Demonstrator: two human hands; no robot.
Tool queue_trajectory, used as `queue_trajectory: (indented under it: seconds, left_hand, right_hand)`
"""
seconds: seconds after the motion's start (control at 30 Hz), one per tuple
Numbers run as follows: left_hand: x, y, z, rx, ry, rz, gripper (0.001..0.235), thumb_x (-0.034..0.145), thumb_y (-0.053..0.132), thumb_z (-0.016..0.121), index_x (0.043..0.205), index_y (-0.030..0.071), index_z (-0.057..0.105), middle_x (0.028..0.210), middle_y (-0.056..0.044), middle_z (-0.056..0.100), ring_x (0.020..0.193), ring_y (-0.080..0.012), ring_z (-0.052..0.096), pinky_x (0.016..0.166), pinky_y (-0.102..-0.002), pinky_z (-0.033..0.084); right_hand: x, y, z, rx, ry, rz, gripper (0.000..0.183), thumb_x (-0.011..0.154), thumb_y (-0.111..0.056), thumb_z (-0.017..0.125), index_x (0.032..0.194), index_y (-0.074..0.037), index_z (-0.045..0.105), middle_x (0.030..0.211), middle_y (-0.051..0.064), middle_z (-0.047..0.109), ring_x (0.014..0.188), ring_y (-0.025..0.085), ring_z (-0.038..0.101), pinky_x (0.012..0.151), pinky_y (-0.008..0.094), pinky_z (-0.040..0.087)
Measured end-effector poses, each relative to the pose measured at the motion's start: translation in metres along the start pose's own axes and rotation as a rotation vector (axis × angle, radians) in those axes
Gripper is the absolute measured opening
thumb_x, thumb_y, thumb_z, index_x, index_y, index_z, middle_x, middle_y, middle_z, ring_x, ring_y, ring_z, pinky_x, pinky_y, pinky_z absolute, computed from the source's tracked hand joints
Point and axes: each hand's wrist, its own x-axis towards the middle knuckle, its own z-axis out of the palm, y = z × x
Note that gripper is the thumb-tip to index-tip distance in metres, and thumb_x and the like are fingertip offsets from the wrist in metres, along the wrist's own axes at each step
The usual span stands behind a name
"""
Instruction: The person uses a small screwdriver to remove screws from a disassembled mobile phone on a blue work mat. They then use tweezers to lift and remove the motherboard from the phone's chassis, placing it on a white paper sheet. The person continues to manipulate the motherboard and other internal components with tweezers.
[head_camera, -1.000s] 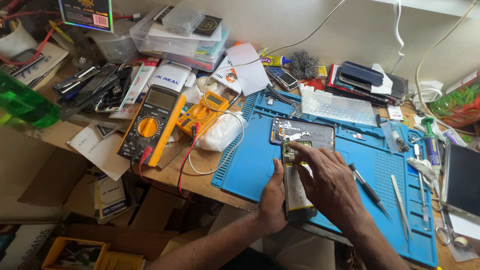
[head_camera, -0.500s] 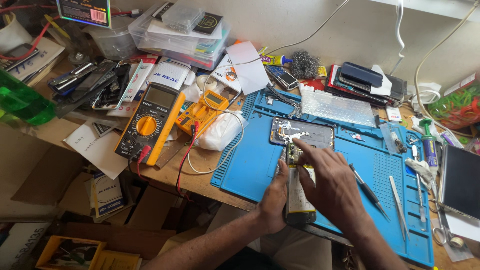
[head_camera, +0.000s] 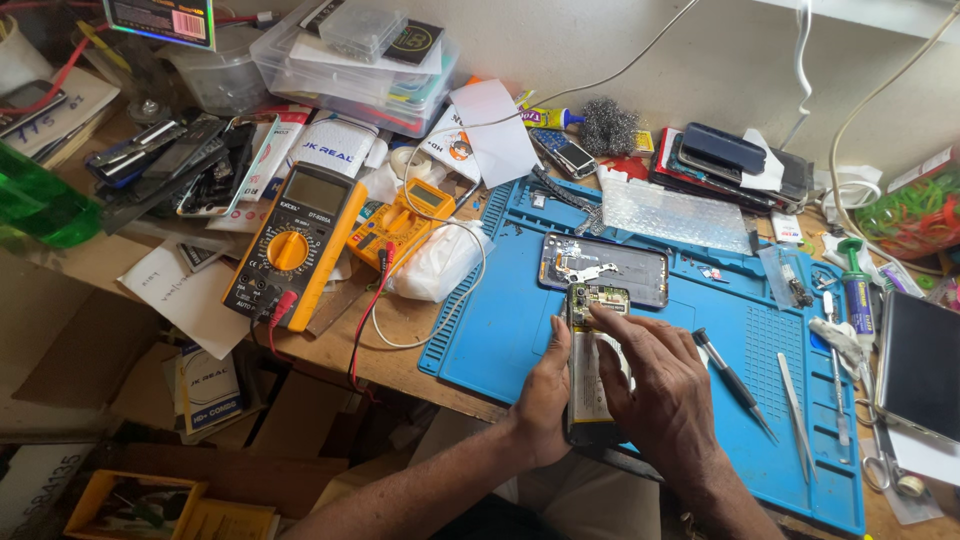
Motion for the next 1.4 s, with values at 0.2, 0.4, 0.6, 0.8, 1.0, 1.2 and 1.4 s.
queue_trajectory:
  seconds: [0.2,0.4,0.6,0.8,1.0,1.2,1.4]
  left_hand:
    - [-0.002,0.001,0.000,0.066,-0.062,-0.009,0.072,0.105,0.070,0.022,0.148,0.017,0.044,0.133,-0.010,0.060,0.123,-0.0235,0.062,0.100,-0.041,0.054]
    - [0.002,-0.001,-0.005,0.028,-0.044,-0.005,0.077,0.107,0.070,0.021,0.149,0.011,0.046,0.133,-0.011,0.061,0.124,-0.0240,0.062,0.103,-0.042,0.054]
    - [0.002,-0.002,0.002,0.043,-0.104,0.052,0.084,0.104,0.072,0.021,0.148,0.006,0.048,0.134,-0.010,0.062,0.122,-0.0259,0.064,0.102,-0.041,0.055]
    - [0.005,-0.004,-0.005,0.030,-0.062,0.006,0.082,0.104,0.073,0.022,0.148,0.008,0.048,0.128,-0.011,0.063,0.117,-0.0247,0.066,0.096,-0.039,0.059]
    - [0.004,-0.003,-0.005,0.079,-0.061,-0.010,0.079,0.104,0.071,0.021,0.149,0.010,0.044,0.126,-0.010,0.063,0.115,-0.0223,0.067,0.091,-0.036,0.060]
    - [0.003,-0.001,-0.001,0.117,-0.059,-0.010,0.080,0.105,0.071,0.019,0.150,0.008,0.042,0.128,-0.010,0.061,0.116,-0.0216,0.067,0.092,-0.035,0.060]
    - [0.004,-0.002,0.000,0.098,-0.064,-0.010,0.080,0.106,0.070,0.019,0.147,0.007,0.045,0.128,-0.011,0.062,0.116,-0.0227,0.067,0.097,-0.038,0.058]
  right_hand:
    - [-0.003,0.003,0.003,0.081,0.009,0.065,0.048,0.085,-0.003,0.074,0.131,-0.011,0.064,0.107,0.003,0.077,0.105,0.024,0.069,0.090,0.038,0.054]
    - [-0.020,0.000,0.012,0.007,0.051,0.001,0.046,0.082,-0.001,0.072,0.127,-0.012,0.066,0.113,0.007,0.074,0.106,0.025,0.070,0.088,0.037,0.055]
    - [-0.016,0.033,-0.008,0.080,0.072,0.208,0.058,0.087,-0.004,0.073,0.141,-0.014,0.055,0.111,0.008,0.072,0.107,0.026,0.068,0.092,0.039,0.054]
    - [-0.005,0.037,-0.015,-0.018,-0.069,0.114,0.064,0.082,-0.007,0.076,0.142,-0.012,0.054,0.101,0.004,0.074,0.094,0.023,0.067,0.087,0.041,0.050]
    - [0.001,0.031,-0.015,-0.072,-0.141,0.100,0.064,0.085,-0.006,0.074,0.145,-0.012,0.053,0.098,0.001,0.075,0.089,0.019,0.067,0.081,0.038,0.048]
    - [0.003,0.030,-0.016,-0.135,-0.151,0.024,0.066,0.086,-0.008,0.074,0.147,-0.008,0.050,0.096,0.001,0.075,0.090,0.019,0.068,0.080,0.038,0.050]
    - [0.001,0.029,-0.017,-0.163,-0.155,0.023,0.068,0.086,-0.010,0.074,0.149,-0.007,0.048,0.098,0.003,0.076,0.088,0.020,0.069,0.077,0.038,0.051]
